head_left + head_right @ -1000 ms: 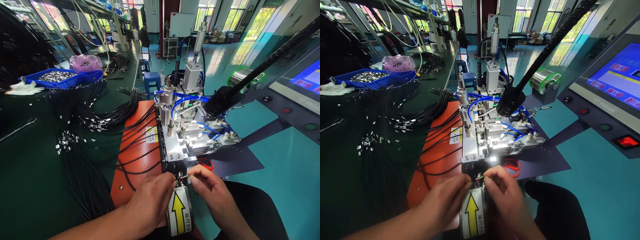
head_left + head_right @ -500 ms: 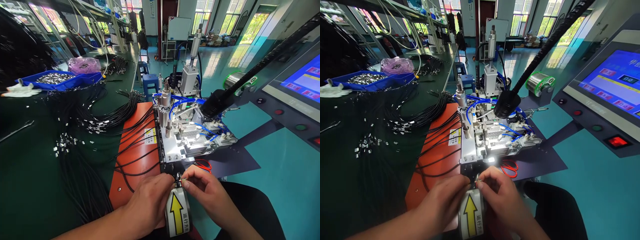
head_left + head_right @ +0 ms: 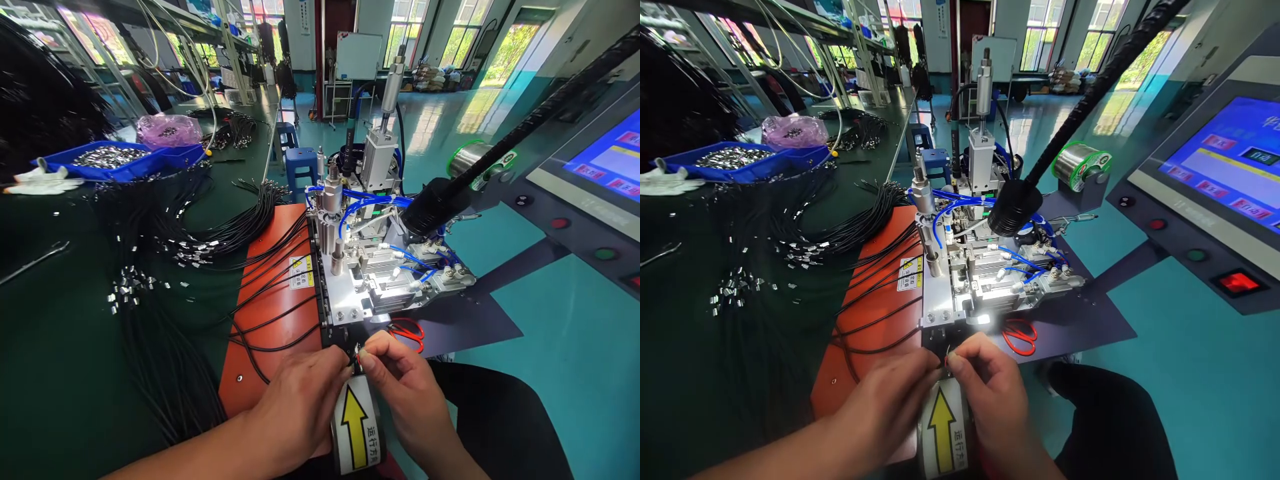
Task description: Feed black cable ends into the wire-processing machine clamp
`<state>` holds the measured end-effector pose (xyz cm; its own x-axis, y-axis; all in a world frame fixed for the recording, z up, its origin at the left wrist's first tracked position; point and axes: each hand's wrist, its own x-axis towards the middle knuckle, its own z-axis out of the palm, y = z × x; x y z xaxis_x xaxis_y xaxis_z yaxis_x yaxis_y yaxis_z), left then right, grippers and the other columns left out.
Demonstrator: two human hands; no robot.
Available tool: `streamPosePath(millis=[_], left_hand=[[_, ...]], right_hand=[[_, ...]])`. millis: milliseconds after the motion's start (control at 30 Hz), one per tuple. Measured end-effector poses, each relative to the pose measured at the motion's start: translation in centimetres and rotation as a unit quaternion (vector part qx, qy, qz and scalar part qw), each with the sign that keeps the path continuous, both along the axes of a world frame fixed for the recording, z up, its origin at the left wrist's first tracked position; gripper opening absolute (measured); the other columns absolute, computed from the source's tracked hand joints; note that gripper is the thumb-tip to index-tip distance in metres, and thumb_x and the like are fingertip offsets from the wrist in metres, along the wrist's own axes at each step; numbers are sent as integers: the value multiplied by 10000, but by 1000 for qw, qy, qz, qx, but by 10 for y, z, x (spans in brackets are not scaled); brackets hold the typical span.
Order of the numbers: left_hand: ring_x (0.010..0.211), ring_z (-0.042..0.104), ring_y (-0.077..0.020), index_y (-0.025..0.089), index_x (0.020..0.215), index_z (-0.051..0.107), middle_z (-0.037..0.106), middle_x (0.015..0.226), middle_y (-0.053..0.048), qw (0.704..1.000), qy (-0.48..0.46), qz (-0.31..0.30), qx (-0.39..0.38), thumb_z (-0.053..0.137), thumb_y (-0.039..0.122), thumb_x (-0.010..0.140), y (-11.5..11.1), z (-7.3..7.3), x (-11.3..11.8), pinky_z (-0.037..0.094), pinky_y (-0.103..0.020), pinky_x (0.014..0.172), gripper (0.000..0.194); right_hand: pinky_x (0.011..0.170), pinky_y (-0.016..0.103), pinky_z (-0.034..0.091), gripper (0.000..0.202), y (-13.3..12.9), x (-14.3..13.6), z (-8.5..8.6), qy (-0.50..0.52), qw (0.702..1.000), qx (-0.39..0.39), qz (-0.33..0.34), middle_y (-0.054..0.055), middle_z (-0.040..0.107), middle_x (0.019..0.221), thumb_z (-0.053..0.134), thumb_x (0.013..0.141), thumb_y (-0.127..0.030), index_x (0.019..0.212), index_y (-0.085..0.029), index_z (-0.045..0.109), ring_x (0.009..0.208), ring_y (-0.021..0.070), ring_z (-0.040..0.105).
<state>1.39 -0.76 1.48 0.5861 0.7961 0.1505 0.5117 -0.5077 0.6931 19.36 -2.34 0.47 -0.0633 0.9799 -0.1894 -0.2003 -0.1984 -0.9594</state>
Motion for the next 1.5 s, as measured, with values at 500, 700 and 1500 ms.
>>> streamPosePath(millis=[500,700,1500], left_hand=[[560,452,-117,214,787,398,464,653,48,999,22,17,31,416,188,1022,1,-7,0,280,-263,532,238],[569,415,-121,215,776,374,445,658,46,999,22,9,45,410,167,1012,0,-9,-1,261,-277,541,244],[819,567,-179,216,1176,599,554,957,-54,998,10,45,51,455,165,1012,-1,-12,-4,480,-297,712,224]], right_hand=[[760,254,463,247,4,38,1,-115,992,-27,54,-6,641,892,696,892,-451,1018,-240,667,842,155,586],[681,231,418,266,12,34,17,-197,974,19,112,-35,583,796,539,994,-465,914,-229,634,751,126,538],[660,265,425,328,8,19,-8,-227,972,9,63,-19,549,766,471,1011,-459,812,-211,555,728,155,515]])
